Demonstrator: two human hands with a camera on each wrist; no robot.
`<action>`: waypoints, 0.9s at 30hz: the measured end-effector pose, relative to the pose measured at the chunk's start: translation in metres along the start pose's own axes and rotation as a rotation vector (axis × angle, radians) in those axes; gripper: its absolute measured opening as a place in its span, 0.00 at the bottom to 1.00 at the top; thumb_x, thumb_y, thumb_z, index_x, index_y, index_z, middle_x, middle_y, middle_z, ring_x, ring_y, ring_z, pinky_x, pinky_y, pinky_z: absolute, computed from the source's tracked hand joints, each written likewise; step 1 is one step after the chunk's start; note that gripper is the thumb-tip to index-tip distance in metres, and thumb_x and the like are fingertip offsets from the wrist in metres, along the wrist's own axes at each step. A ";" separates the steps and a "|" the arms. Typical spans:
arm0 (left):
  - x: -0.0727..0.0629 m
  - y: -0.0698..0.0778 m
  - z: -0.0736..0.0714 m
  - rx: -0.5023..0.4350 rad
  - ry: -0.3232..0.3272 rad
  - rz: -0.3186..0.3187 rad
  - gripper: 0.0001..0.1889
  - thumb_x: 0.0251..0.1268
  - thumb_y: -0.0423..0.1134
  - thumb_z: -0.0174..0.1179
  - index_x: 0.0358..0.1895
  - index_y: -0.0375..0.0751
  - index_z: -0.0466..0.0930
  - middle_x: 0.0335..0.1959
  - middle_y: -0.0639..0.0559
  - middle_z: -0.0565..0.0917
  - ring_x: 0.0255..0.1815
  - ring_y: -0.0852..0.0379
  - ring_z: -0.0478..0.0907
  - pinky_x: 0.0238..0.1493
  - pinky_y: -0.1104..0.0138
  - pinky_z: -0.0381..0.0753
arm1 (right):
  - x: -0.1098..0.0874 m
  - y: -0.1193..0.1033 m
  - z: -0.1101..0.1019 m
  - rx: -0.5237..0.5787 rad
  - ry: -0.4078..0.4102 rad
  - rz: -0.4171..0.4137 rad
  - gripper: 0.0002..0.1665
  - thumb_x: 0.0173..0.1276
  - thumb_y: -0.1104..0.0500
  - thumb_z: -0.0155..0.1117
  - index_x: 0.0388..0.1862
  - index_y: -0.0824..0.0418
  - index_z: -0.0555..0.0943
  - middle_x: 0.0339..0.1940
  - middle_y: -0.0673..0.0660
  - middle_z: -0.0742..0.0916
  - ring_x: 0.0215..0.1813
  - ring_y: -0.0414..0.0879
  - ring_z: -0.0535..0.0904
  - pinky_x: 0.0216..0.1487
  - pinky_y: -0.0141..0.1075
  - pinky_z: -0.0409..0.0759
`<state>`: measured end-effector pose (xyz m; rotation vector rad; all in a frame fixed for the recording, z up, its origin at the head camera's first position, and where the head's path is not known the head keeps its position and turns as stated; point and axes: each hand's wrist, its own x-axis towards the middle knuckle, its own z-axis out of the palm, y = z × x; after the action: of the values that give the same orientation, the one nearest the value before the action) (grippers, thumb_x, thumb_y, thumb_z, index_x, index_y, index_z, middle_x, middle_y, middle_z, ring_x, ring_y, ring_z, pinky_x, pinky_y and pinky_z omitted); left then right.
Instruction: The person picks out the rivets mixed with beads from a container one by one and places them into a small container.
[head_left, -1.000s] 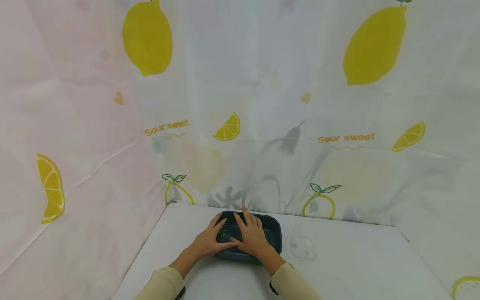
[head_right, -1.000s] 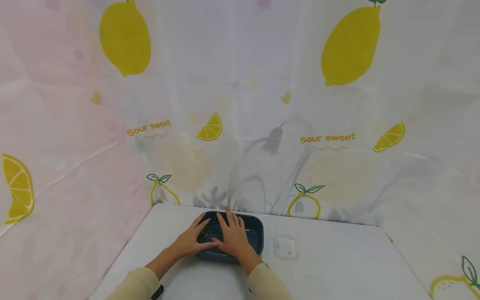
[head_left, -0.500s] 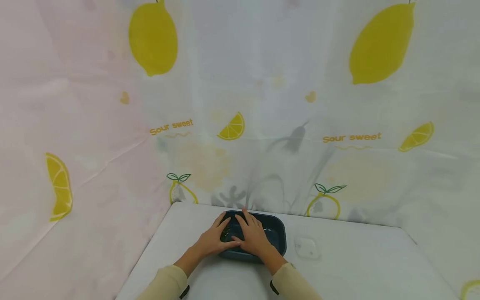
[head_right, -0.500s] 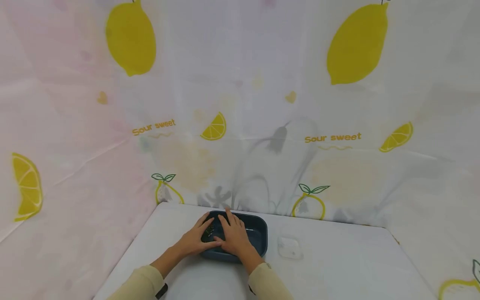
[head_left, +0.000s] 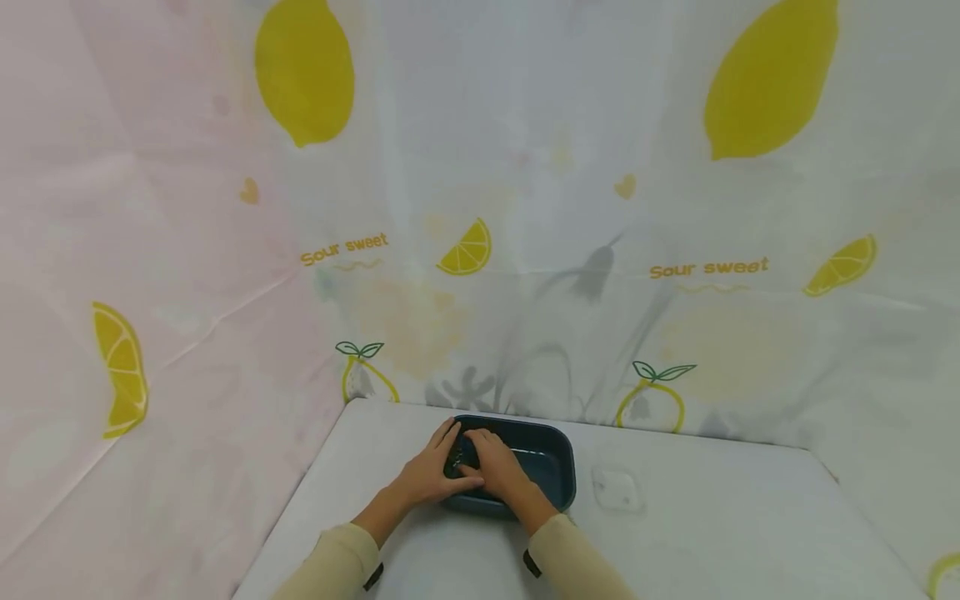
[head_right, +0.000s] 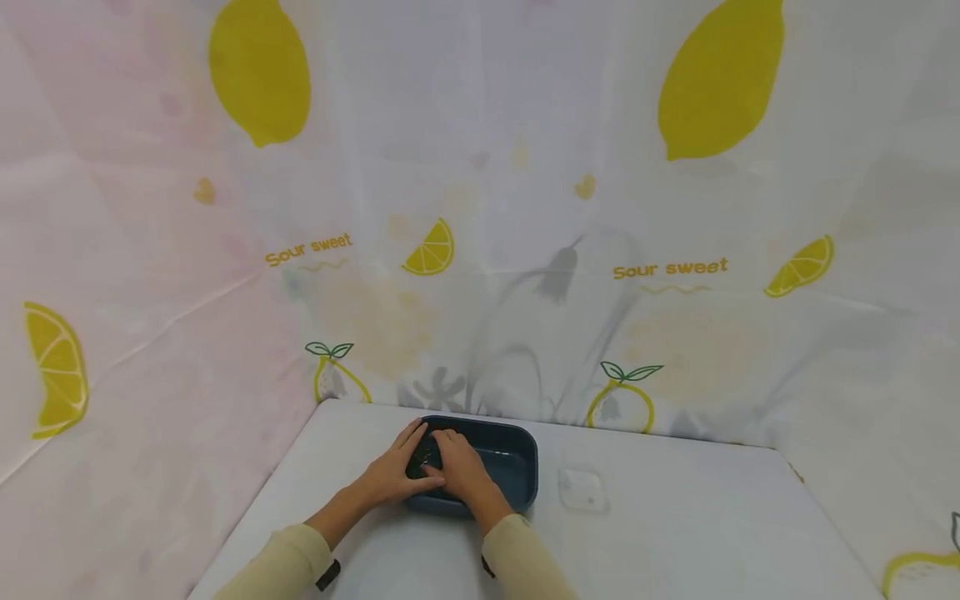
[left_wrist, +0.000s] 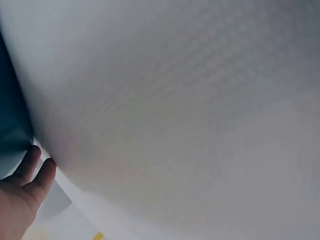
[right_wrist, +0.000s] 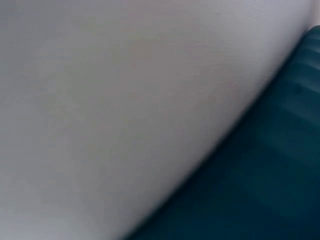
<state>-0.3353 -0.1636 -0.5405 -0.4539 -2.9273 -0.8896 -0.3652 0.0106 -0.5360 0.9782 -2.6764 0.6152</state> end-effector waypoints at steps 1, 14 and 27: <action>0.000 0.000 0.000 -0.002 0.000 -0.002 0.56 0.54 0.71 0.63 0.80 0.45 0.49 0.82 0.46 0.49 0.68 0.41 0.72 0.53 0.46 0.79 | 0.001 0.000 0.001 0.017 -0.020 0.014 0.31 0.65 0.51 0.70 0.62 0.65 0.76 0.59 0.61 0.82 0.60 0.55 0.79 0.59 0.47 0.79; 0.000 0.000 -0.002 0.005 -0.004 0.001 0.55 0.55 0.72 0.61 0.80 0.47 0.51 0.82 0.47 0.48 0.70 0.41 0.70 0.55 0.44 0.77 | 0.022 0.001 0.014 0.010 -0.150 0.091 0.22 0.62 0.55 0.73 0.52 0.65 0.81 0.47 0.59 0.84 0.48 0.51 0.82 0.51 0.42 0.81; -0.001 0.001 -0.002 0.005 -0.002 0.025 0.51 0.57 0.68 0.63 0.78 0.42 0.56 0.81 0.43 0.50 0.67 0.39 0.72 0.53 0.44 0.78 | 0.027 -0.002 0.022 -0.005 -0.178 0.184 0.23 0.61 0.54 0.74 0.52 0.63 0.82 0.49 0.59 0.83 0.51 0.54 0.81 0.52 0.48 0.81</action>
<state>-0.3341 -0.1639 -0.5382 -0.4908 -2.9180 -0.8789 -0.3862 -0.0158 -0.5453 0.8269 -2.9481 0.5805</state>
